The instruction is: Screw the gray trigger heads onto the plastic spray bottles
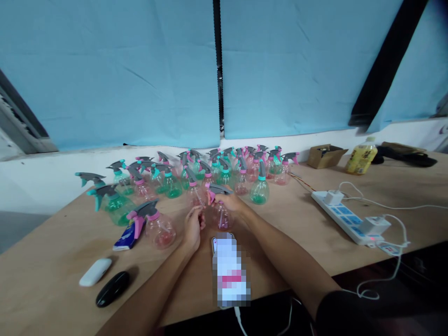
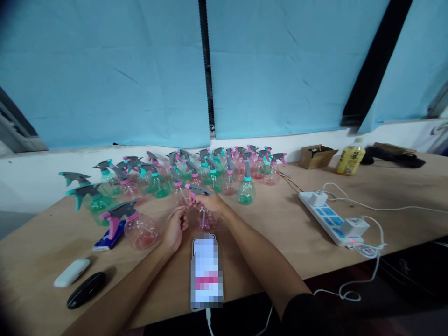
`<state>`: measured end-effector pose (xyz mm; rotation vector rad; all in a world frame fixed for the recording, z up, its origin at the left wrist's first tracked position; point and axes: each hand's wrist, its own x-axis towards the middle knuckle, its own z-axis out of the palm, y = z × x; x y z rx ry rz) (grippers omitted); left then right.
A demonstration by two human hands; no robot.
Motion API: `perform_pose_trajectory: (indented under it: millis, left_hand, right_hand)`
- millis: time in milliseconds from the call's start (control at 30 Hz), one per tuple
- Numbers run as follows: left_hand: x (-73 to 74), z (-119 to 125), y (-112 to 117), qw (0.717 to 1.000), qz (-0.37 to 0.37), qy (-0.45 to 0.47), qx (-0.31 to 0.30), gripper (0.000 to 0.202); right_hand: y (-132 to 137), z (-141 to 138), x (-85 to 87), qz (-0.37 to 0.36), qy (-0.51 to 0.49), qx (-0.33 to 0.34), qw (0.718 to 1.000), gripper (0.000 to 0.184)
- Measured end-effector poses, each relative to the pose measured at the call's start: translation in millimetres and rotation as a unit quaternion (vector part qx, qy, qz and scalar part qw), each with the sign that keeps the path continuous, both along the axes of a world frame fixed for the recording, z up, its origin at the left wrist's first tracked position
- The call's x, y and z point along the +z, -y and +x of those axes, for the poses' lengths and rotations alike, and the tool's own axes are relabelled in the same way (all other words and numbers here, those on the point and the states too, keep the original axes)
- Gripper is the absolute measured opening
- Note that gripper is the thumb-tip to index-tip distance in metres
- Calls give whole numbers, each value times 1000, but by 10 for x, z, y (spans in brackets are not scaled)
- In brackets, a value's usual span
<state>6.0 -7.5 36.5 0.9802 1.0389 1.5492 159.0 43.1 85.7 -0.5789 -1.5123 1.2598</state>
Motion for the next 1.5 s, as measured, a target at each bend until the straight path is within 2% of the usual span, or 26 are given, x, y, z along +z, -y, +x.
perform_pose_trajectory:
  millis: [267,500,633,733,867,967,1067,1167,1267,1400,1500]
  left_hand:
    - [-4,-3,-1,1000,-8,2,1,26]
    - [27,6,11,1000,-20,1,-4,19]
    - [48,23,41,1000,-6,-14,6,18]
    - [74,33,85,998,33,-53,14,15]
    - [135,46,176,988,99,-112,30,17]
    - [189,50,248,979,130,-152,41,19]
    - [239,44,310,965,164,-199,52,19]
    - [264,39,364,951,190,-235,67,20]
    - [238,51,408,938,209,-269,59,22]
    - [167,90,440,925,216,-314,11,22]
    - [147,115,430,927,209,-311,-6,23]
  right_hand:
    - [20,31,22,16,31,-25,999,15]
    - [42,-20,40,29,-1,24,999,14]
    - [-4,-32,-50,12,22,-42,999,12]
    - [-53,-47,-138,13,27,-68,997,13]
    - [-63,-83,-274,109,42,-107,987,18]
    - [-30,-121,-378,188,99,-149,966,23]
    - [-13,-155,-429,260,155,-163,939,27]
    - [-25,-171,-424,268,200,-172,927,33]
    - [-36,-174,-411,258,221,-140,930,32]
    - [-40,-207,-405,256,181,-59,948,34]
    - [-62,-282,-399,190,138,-11,972,41]
